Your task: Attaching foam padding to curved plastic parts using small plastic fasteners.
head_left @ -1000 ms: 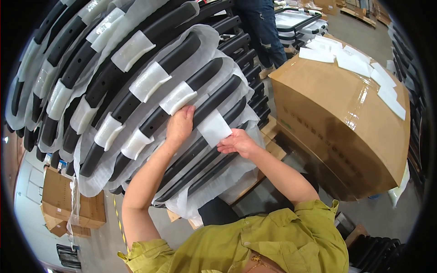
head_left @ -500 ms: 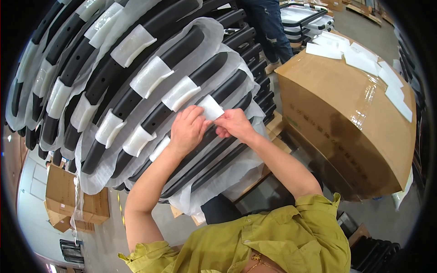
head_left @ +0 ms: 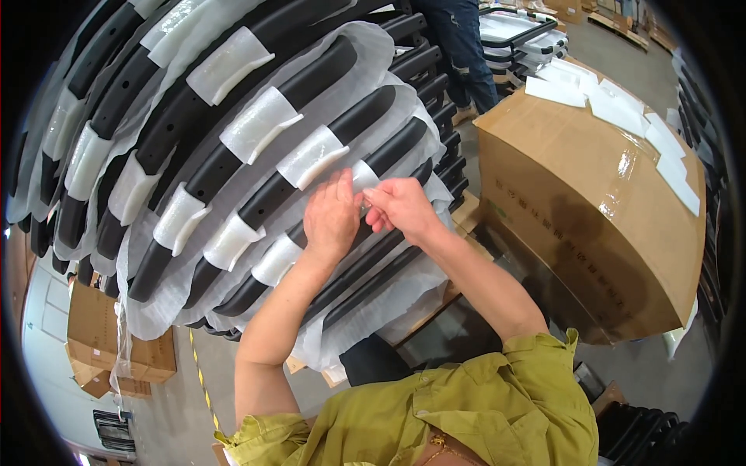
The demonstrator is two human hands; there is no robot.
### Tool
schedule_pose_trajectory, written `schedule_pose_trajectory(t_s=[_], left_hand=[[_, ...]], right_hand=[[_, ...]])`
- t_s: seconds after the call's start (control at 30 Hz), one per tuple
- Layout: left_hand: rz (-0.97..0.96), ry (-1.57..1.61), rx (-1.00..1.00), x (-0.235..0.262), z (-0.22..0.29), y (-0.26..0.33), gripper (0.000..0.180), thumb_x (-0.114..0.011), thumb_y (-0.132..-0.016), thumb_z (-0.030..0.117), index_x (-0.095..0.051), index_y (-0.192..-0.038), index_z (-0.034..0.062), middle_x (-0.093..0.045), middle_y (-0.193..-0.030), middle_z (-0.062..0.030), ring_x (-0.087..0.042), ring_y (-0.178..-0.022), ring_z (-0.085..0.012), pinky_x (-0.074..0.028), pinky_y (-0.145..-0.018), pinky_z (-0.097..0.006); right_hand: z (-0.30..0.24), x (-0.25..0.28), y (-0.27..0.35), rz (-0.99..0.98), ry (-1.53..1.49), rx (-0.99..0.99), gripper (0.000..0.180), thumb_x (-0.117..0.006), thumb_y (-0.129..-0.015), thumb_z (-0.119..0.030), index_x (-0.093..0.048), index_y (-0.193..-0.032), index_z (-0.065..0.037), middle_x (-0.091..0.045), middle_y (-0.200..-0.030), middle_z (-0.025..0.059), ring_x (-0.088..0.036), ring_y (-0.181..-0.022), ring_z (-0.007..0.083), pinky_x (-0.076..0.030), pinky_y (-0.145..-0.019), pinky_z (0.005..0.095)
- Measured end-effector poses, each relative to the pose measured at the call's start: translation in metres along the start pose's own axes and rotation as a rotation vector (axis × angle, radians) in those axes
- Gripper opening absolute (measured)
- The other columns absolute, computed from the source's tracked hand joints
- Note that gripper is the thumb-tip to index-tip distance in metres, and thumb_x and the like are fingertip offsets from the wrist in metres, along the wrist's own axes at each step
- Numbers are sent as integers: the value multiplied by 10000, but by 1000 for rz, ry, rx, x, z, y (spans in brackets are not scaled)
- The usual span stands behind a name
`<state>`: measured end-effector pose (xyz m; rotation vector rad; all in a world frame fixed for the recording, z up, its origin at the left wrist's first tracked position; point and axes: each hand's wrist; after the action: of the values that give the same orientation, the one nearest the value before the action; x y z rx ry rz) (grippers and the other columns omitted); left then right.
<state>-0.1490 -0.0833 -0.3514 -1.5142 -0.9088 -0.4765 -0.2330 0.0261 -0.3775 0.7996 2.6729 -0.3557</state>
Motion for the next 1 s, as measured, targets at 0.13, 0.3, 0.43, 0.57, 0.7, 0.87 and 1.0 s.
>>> schedule_pose_trajectory(t_s=[0.13,0.3,0.43,0.57,0.7,0.87,1.0], left_hand=[[-71,127,-68,7,0,-2,458,-594,-690,121,-444,-1097,-27,-518,-1089,-178,-523,-939,-336,-426,-805,-387],[-109,175,145,8,5,-4,423,-611,-679,134,-493,-1076,45,-566,-993,-170,-559,-874,-322,-458,-730,-393],[37,231,255,0,1,-9,259,-606,-747,250,-588,-948,87,-604,-751,-157,-586,-683,-320,-463,-608,-395],[101,281,285,6,7,-13,224,-562,-798,261,-630,-868,59,-609,-742,-158,-589,-674,-320,-459,-588,-369],[97,271,353,8,13,-17,216,-535,-817,236,-627,-891,56,-605,-730,-170,-592,-669,-316,-460,-601,-363],[172,211,423,3,13,-22,195,-507,-820,150,-620,-949,58,-607,-779,-174,-593,-709,-318,-463,-645,-371],[151,224,438,4,12,-22,232,-491,-765,44,-615,-961,39,-603,-842,-186,-584,-802,-324,-451,-719,-381]], right_hand=[[-16,-2,-20,24,129,-82,211,-542,-802,-172,-572,-679,-3,-559,-557,63,-508,-430,108,-346,-371,193],[-21,-3,-29,-11,53,-173,203,-572,-794,-147,-572,-657,3,-574,-570,111,-525,-431,132,-346,-346,207],[-43,10,-24,-152,-83,-243,353,-507,-841,-326,-566,-792,18,-594,-654,127,-551,-483,148,-421,-419,229],[-83,57,-21,-179,457,-104,420,-513,-831,-371,-568,-922,35,-611,-691,132,-587,-526,145,-475,-472,232],[-116,172,-51,310,1470,159,285,-625,-723,-298,-629,-753,-15,-616,-662,102,-603,-602,186,-482,-560,320],[-137,295,-56,727,1792,261,210,-573,-726,-188,-603,-890,-61,-598,-809,156,-572,-814,303,-453,-694,381],[-137,322,-82,699,1806,117,266,-554,-747,-172,-558,-996,-75,-584,-924,146,-549,-888,299,-437,-749,387]])
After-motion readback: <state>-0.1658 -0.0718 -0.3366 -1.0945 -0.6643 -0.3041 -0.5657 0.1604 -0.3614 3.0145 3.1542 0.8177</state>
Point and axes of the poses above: each hand's wrist, its own y-axis away from the middle knuckle, its own x-axis out of the back of the hand, z = x × y
